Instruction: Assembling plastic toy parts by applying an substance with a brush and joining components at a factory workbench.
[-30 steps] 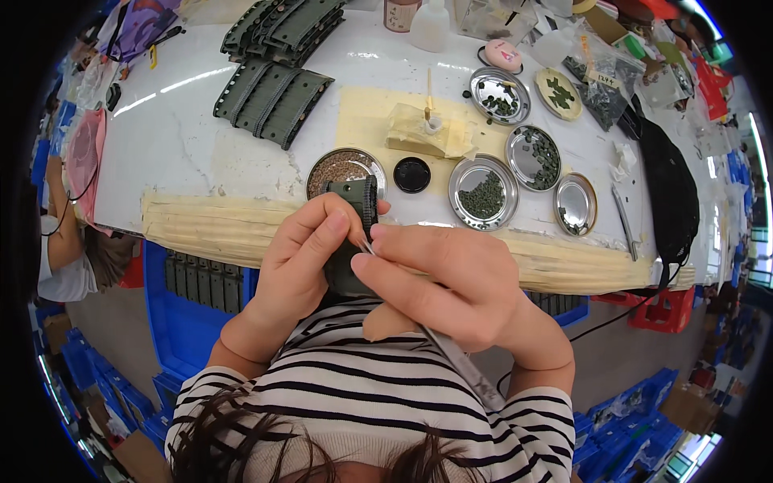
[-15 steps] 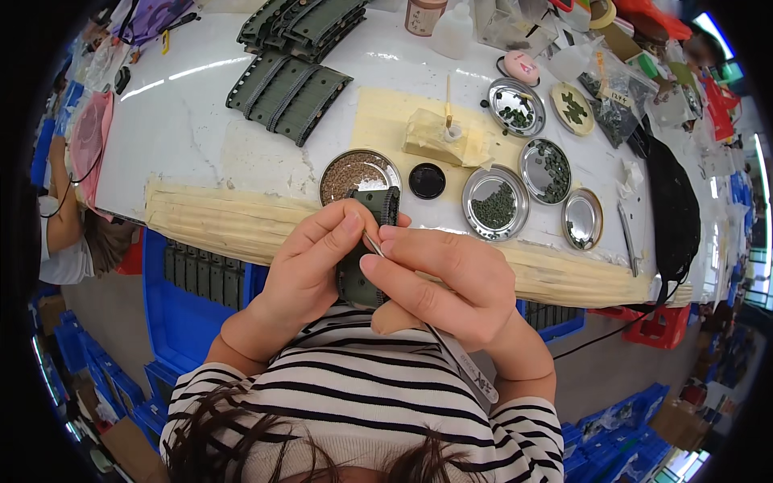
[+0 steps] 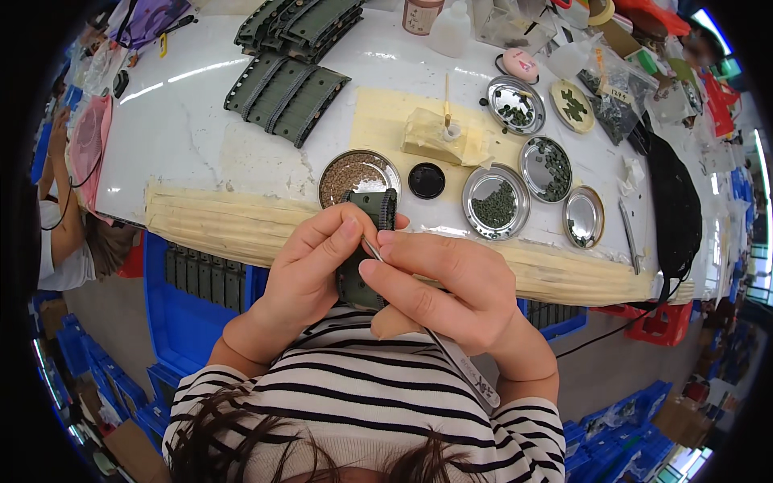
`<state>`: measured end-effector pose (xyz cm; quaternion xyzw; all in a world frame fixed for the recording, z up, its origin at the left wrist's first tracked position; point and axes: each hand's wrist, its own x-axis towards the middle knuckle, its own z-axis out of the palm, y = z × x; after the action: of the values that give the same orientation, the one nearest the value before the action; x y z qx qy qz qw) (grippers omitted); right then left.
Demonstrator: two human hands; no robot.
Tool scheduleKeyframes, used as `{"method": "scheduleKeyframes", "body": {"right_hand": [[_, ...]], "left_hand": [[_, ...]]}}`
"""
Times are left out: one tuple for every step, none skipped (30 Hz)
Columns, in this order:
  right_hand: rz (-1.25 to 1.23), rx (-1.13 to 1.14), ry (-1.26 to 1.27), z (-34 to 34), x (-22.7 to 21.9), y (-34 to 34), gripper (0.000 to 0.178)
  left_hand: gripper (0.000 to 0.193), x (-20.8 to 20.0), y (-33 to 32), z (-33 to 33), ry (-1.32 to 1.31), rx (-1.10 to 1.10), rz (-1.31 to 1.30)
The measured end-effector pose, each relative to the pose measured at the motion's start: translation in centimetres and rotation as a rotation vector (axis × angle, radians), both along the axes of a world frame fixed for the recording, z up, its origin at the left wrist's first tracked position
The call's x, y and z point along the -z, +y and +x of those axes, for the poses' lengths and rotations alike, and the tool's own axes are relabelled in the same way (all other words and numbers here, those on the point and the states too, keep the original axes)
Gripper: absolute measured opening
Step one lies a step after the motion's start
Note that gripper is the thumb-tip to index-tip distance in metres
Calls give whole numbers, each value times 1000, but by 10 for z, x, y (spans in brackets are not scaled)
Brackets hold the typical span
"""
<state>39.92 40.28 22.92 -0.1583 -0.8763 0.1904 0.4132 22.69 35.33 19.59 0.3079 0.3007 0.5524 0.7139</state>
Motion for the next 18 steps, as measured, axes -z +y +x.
{"method": "scheduleKeyframes", "body": {"right_hand": [[1, 4, -2, 0, 0, 0, 33], [1, 7, -4, 0, 0, -1, 32], [-1, 9, -3, 0, 0, -1, 32], [-4, 12, 0, 0, 0, -1, 32], [-7, 14, 2, 0, 1, -1, 32], [-22, 19, -2, 0, 0, -2, 34], [-38, 22, -5, 0, 0, -3, 36], [-53, 25, -8, 0, -1, -4, 40], [-56, 29, -12, 0, -1, -5, 40], [-59, 32, -16, 0, -1, -5, 40], [-61, 35, -20, 1, -1, -6, 40], [-71, 35, -22, 1, -1, -6, 41], [-81, 34, -23, 1, -1, -6, 41], [-92, 33, -25, 1, -1, -6, 42], [-86, 33, -27, 1, -1, -6, 42], [-80, 34, -29, 1, -1, -6, 43], [-74, 34, -31, 1, -1, -5, 43], [-71, 34, -27, 1, -1, -5, 43]], "left_hand": [[30, 0, 0, 0, 4, 4, -2], [30, 0, 0, 0, 7, 8, -4], [30, 0, 0, 0, 11, 11, -6], [30, 0, 0, 0, 15, 10, -1], [30, 1, 0, 0, 20, 8, 5], [30, 1, 0, 0, 25, 7, 10], [30, 1, 0, 0, 21, 8, 6], [30, 0, 0, 1, 17, 9, 2], [30, 0, 0, 1, 13, 9, -3], [30, 0, 0, 0, 12, 13, 2], [30, 0, 0, 0, 11, 16, 6], [30, 0, 0, 0, 10, 19, 10], [30, 0, 0, 0, 9, 16, 2], [30, 0, 0, 0, 9, 14, -5], [30, -1, 0, 0, 8, 11, -13], [30, 0, 0, 1, 9, 10, -4], [30, 0, 0, 1, 9, 9, 5], [30, 0, 0, 1, 9, 8, 13]]}}
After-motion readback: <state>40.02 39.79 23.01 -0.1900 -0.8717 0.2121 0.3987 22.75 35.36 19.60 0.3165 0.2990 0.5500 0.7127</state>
